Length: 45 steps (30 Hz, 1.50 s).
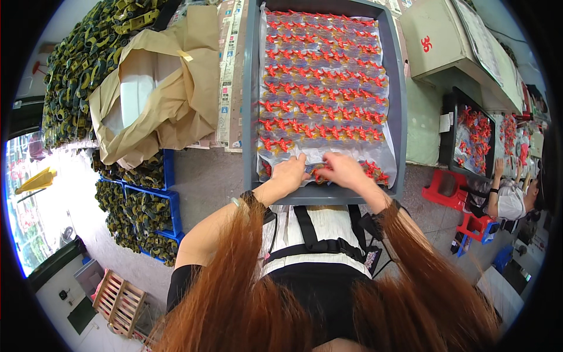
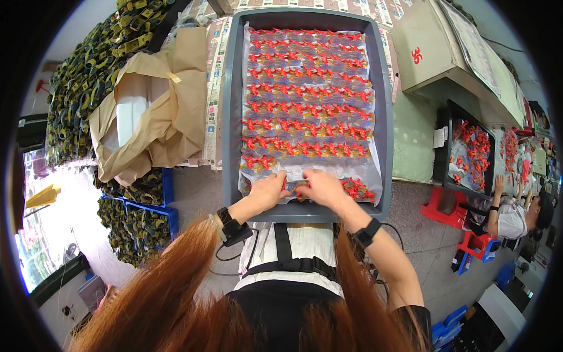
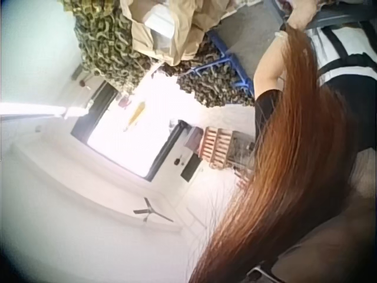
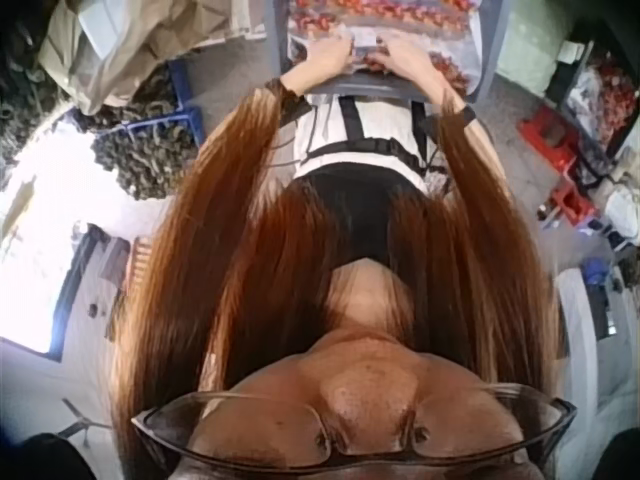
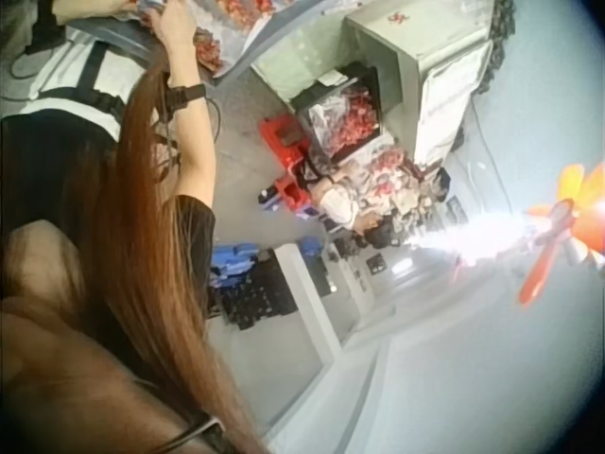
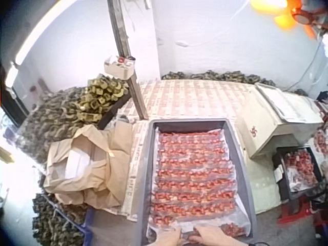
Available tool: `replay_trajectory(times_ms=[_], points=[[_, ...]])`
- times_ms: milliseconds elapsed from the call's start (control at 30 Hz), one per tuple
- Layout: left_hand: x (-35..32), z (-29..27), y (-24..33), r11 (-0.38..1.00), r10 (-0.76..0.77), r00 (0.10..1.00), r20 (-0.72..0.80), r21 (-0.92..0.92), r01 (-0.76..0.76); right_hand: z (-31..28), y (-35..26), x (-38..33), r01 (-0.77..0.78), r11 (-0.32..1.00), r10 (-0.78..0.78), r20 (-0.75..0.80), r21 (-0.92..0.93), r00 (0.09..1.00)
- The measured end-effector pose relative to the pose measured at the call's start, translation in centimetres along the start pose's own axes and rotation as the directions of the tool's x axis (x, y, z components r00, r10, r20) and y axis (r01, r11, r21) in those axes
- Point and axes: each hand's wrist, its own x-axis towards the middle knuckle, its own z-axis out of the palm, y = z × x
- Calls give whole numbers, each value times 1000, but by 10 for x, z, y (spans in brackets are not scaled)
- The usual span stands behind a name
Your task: The person picks up red and purple toy figures from a pile in a grey tray and arranges them into rows. After filling the tray, the person picks up more figures from a black bin and places them onto the table.
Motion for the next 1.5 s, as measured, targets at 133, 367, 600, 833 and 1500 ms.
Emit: replay_trajectory(times_ms=[133, 367, 600, 833, 1500], points=[[15, 5, -35, 969, 13, 997, 81, -248, 7, 26, 0, 4, 159, 979, -150, 82, -125, 985], [2, -16, -12, 999, -12, 994, -106, 50, 18, 24, 9, 23, -58, 998, 60, -89, 32, 994], [-5, -2, 4, 991, 83, 996, -22, 104, -80, 25, 9, 7, 241, 968, -251, -200, -73, 947], [3, 13, 2, 962, 91, 995, -25, 259, -82, 25, 13, 20, 104, 958, -204, -383, -265, 901], [6, -10, -15, 889, 360, 888, -285, 394, -233, 18, 4, 13, 255, 964, -266, -218, -78, 939]])
